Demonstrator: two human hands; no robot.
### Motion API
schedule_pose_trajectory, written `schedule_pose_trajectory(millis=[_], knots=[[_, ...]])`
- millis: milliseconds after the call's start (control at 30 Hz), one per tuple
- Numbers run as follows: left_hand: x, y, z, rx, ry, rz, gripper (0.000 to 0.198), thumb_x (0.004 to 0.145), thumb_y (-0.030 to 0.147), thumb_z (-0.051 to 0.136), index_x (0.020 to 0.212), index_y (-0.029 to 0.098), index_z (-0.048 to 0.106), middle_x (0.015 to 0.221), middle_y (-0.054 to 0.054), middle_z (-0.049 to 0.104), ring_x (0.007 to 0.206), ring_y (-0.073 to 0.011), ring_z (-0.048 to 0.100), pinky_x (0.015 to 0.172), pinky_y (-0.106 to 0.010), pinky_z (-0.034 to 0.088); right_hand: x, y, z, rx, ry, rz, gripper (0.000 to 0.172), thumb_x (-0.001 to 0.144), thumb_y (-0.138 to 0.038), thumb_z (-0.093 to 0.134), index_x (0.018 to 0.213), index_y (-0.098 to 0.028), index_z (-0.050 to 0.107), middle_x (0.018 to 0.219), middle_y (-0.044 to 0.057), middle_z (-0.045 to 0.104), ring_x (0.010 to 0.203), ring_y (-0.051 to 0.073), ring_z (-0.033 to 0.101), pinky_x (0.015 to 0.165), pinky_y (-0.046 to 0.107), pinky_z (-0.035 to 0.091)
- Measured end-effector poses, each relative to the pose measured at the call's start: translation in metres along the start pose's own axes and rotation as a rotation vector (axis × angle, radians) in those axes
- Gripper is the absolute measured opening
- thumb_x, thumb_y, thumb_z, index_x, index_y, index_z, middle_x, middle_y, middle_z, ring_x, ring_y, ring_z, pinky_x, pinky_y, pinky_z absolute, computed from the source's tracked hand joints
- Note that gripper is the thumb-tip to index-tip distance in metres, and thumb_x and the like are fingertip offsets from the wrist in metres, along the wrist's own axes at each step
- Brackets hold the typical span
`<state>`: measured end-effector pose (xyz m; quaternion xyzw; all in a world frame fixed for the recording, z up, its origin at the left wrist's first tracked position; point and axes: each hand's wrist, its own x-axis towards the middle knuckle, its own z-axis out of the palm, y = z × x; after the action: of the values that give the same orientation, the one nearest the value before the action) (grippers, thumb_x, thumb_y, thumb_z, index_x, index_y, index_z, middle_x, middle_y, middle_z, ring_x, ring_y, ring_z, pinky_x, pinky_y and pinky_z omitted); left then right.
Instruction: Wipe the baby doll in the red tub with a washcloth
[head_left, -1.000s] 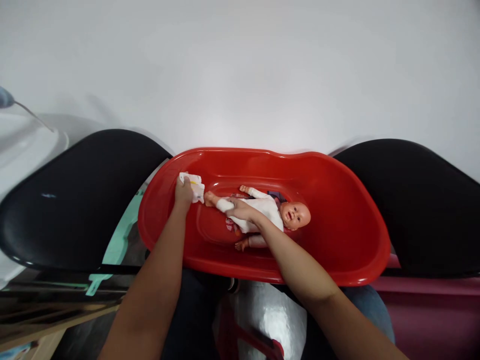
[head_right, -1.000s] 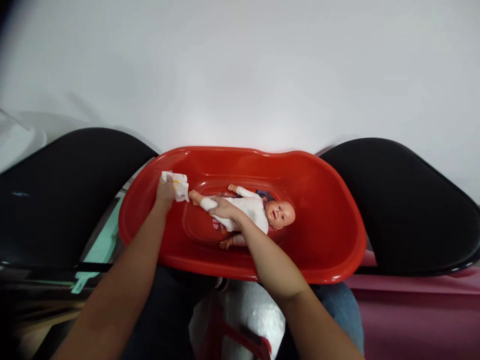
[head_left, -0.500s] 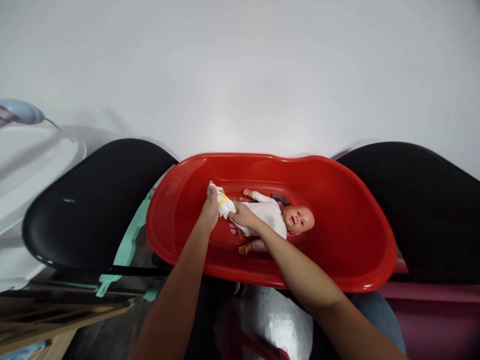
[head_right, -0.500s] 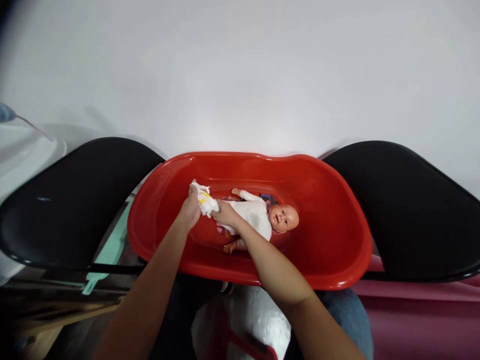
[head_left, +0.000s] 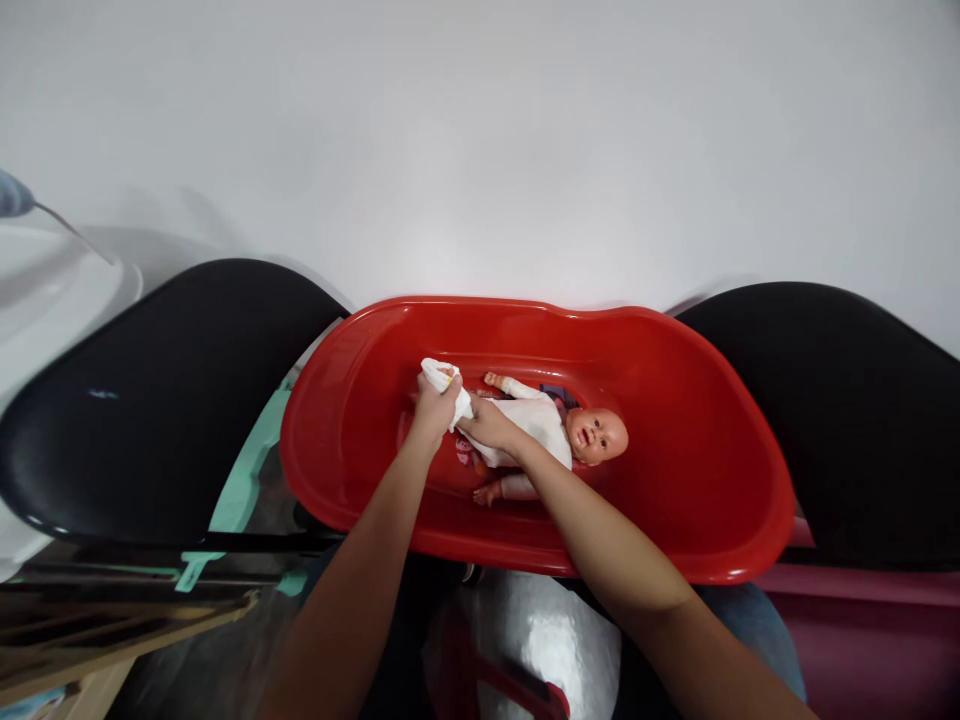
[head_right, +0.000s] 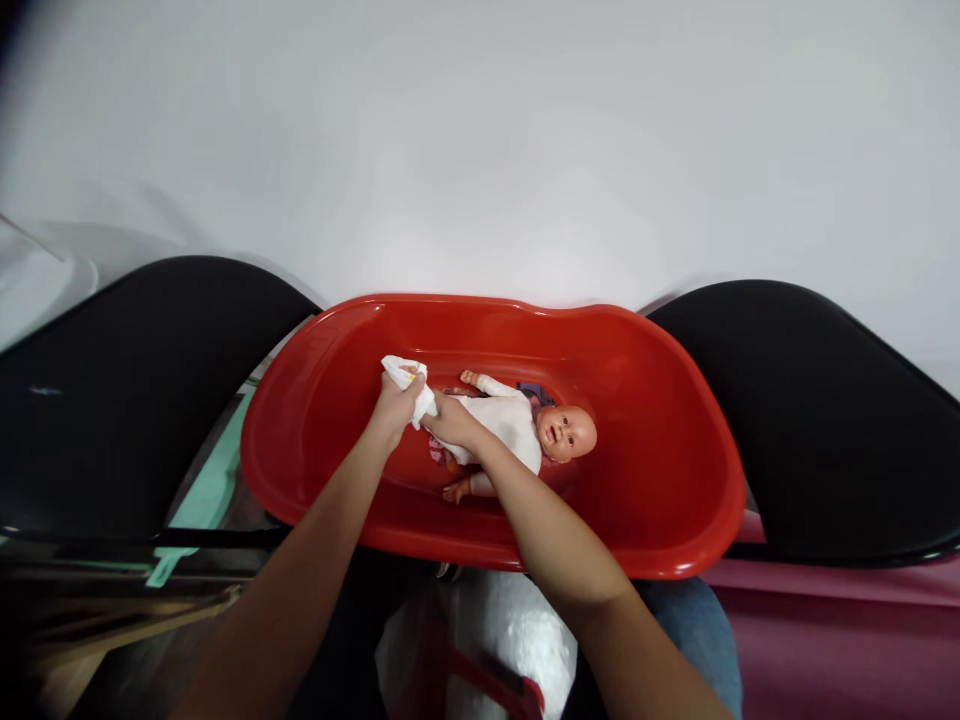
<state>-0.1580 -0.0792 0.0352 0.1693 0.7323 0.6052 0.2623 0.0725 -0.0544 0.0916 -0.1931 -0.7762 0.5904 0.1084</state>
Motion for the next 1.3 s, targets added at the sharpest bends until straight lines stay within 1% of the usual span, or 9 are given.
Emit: schedule_pose_trajectory(millis=[200, 400, 533, 700, 767, 867, 967, 1133, 1300], knots=[[-0.008, 0.018, 0.005, -0.085, -0.015, 0.055, 0.045, 0.101, 0.022, 0.067, 0.14, 0.016, 0.045, 0.139, -0.016, 0.065, 0.118, -0.0215, 0.069, 0.1, -0.029, 0.056, 0.124, 0.025, 0.014, -0.119, -0.02, 0.036, 0.047, 0.09, -0.028, 0.062, 0.135, -0.016, 0.064, 0.112, 0.008, 0.074, 0.106, 0.027, 0.065, 0.103, 0.041, 0.056], [-0.008, 0.022, 0.005, -0.174, 0.032, 0.177, 0.048, 0.109, 0.032, 0.055, 0.152, 0.016, 0.042, 0.14, -0.016, 0.064, 0.12, -0.0209, 0.069, 0.099, -0.027, 0.056, 0.139, 0.042, 0.016, -0.152, -0.049, -0.003, 0.029, 0.091, -0.026, 0.058, 0.115, -0.014, 0.067, 0.107, 0.007, 0.074, 0.097, 0.022, 0.064, 0.1, 0.037, 0.055], [-0.007, 0.029, -0.004, -0.233, 0.044, 0.101, 0.066, 0.112, 0.064, 0.027, 0.16, 0.02, 0.041, 0.128, -0.014, 0.07, 0.101, -0.0208, 0.074, 0.084, -0.027, 0.06, 0.09, 0.022, 0.01, -0.151, -0.031, 0.003, 0.048, 0.095, -0.036, 0.066, 0.141, -0.021, 0.064, 0.12, 0.007, 0.074, 0.108, 0.027, 0.066, 0.102, 0.038, 0.055], [-0.005, 0.036, -0.009, -0.327, 0.03, -0.004, 0.086, 0.107, 0.074, 0.004, 0.153, 0.019, 0.052, 0.124, -0.012, 0.073, 0.099, -0.0217, 0.075, 0.082, -0.028, 0.061, -0.033, -0.013, -0.003, -0.021, 0.015, 0.0, 0.067, 0.105, -0.046, 0.055, 0.168, -0.047, 0.034, 0.155, 0.001, 0.057, 0.126, 0.025, 0.065, 0.108, 0.039, 0.054], [-0.004, 0.033, -0.008, -0.3, -0.023, -0.06, 0.079, 0.111, 0.068, 0.011, 0.144, 0.015, 0.059, 0.118, -0.014, 0.074, 0.1, -0.0226, 0.075, 0.082, -0.029, 0.061, -0.064, -0.029, -0.006, 0.038, 0.015, 0.016, 0.066, 0.107, -0.045, 0.051, 0.169, -0.049, 0.031, 0.158, -0.001, 0.055, 0.13, 0.027, 0.063, 0.11, 0.041, 0.054], [-0.004, 0.024, -0.007, -0.152, -0.117, -0.026, 0.048, 0.113, 0.05, 0.041, 0.141, 0.016, 0.06, 0.123, -0.013, 0.073, 0.106, -0.0225, 0.073, 0.088, -0.029, 0.059, -0.072, -0.045, -0.006, 0.084, 0.031, 0.04, 0.067, 0.106, -0.042, 0.053, 0.168, -0.051, 0.031, 0.155, -0.003, 0.057, 0.132, 0.029, 0.062, 0.11, 0.044, 0.055], [-0.002, 0.016, -0.009, 0.0, -0.115, 0.054, 0.043, 0.109, 0.039, 0.055, 0.147, 0.019, 0.056, 0.131, -0.013, 0.07, 0.117, -0.0246, 0.07, 0.099, -0.033, 0.057, -0.044, -0.044, -0.003, 0.072, 0.04, 0.05, 0.062, 0.107, -0.038, 0.051, 0.167, -0.046, 0.038, 0.149, 0.0, 0.063, 0.126, 0.029, 0.065, 0.107, 0.043, 0.057], [0.004, 0.011, -0.009, 0.125, -0.057, 0.099, 0.043, 0.109, 0.046, 0.056, 0.142, 0.019, 0.06, 0.124, -0.014, 0.071, 0.119, -0.0286, 0.068, 0.105, -0.039, 0.055, 0.057, -0.016, 0.008, -0.093, -0.007, 0.025, 0.043, 0.107, -0.044, 0.059, 0.139, -0.016, 0.067, 0.121, 0.008, 0.073, 0.108, 0.028, 0.069, 0.099, 0.04, 0.059], [0.002, 0.016, -0.004, -0.113, 0.01, 0.063, 0.053, 0.107, 0.061, 0.052, 0.139, 0.018, 0.062, 0.115, -0.013, 0.073, 0.107, -0.024, 0.072, 0.096, -0.032, 0.057, 0.115, 0.012, 0.016, -0.147, -0.028, 0.026, 0.04, 0.104, -0.046, 0.069, 0.126, -0.013, 0.068, 0.123, 0.008, 0.069, 0.107, 0.024, 0.069, 0.094, 0.041, 0.061]])
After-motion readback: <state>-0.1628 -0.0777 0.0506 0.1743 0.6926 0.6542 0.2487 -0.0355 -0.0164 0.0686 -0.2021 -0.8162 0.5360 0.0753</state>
